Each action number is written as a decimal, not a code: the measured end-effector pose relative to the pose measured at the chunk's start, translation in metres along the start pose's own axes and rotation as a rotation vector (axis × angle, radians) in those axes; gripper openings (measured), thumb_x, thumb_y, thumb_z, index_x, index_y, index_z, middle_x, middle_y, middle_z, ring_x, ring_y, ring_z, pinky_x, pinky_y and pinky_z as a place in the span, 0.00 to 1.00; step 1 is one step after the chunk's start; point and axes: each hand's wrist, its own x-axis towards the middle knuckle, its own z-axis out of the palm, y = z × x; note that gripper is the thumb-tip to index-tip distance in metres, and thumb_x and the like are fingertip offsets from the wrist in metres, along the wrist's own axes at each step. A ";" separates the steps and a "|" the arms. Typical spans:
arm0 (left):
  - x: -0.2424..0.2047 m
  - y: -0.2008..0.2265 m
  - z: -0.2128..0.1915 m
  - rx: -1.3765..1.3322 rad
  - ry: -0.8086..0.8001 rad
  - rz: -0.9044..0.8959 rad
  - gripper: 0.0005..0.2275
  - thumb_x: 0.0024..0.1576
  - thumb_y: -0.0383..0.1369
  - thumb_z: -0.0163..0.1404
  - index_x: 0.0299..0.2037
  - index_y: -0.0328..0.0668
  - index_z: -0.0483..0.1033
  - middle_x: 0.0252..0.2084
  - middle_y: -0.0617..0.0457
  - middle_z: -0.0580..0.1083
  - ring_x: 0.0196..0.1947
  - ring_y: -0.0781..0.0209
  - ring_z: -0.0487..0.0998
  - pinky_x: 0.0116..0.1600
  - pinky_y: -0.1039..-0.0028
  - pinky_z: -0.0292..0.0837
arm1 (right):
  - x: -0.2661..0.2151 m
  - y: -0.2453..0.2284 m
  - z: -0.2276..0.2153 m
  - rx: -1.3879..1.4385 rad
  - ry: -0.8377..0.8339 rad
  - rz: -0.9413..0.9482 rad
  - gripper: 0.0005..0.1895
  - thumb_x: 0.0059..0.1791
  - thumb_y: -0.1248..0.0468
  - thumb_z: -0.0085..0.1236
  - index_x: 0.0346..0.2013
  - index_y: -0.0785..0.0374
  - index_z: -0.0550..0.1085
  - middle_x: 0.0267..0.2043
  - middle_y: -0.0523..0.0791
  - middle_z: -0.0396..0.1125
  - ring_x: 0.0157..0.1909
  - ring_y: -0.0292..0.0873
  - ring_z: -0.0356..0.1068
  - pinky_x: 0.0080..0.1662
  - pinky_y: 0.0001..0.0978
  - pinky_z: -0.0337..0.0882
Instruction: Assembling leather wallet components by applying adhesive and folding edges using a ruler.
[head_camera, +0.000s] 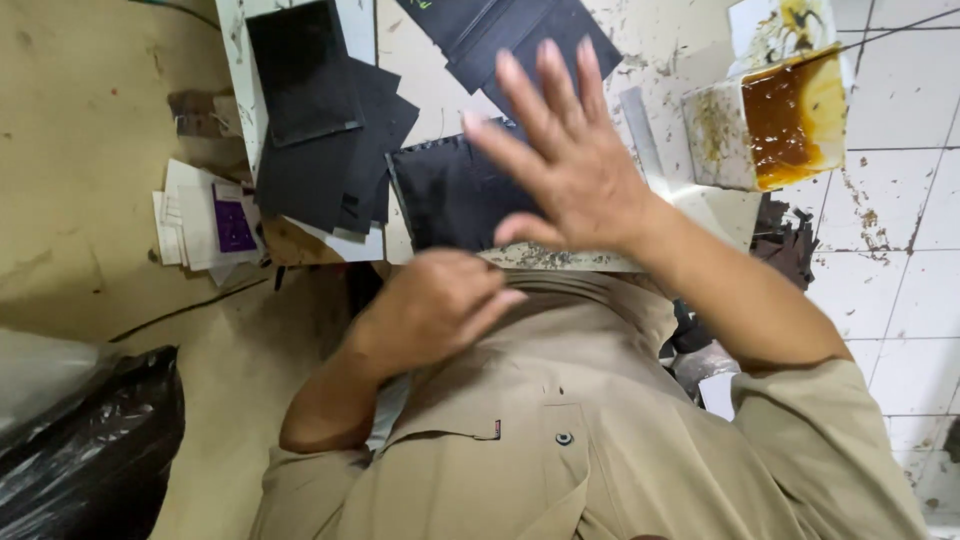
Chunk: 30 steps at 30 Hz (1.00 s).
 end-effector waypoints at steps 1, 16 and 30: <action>-0.001 -0.002 -0.010 -0.001 0.001 -0.008 0.08 0.61 0.31 0.55 0.30 0.37 0.75 0.25 0.51 0.71 0.22 0.57 0.69 0.33 0.66 0.66 | 0.000 -0.002 0.007 0.007 -0.002 -0.004 0.49 0.56 0.22 0.13 0.83 0.44 0.46 0.83 0.45 0.18 0.81 0.45 0.08 0.79 0.50 0.09; 0.032 -0.043 -0.050 -0.022 0.407 -0.178 0.04 0.64 0.17 0.50 0.46 0.24 0.73 0.40 0.42 0.77 0.33 0.53 0.75 0.40 0.67 0.70 | 0.007 -0.039 0.037 -0.279 0.022 -0.038 0.50 0.62 0.20 0.18 0.85 0.52 0.45 0.83 0.49 0.19 0.80 0.53 0.07 0.73 0.62 0.05; 0.080 -0.078 -0.004 0.050 0.115 -0.218 0.10 0.60 0.33 0.55 0.45 0.37 0.70 0.41 0.48 0.73 0.40 0.50 0.76 0.47 0.63 0.70 | -0.012 -0.003 -0.001 0.476 0.056 0.285 0.45 0.58 0.36 0.39 0.78 0.65 0.48 0.82 0.55 0.29 0.84 0.58 0.25 0.82 0.58 0.31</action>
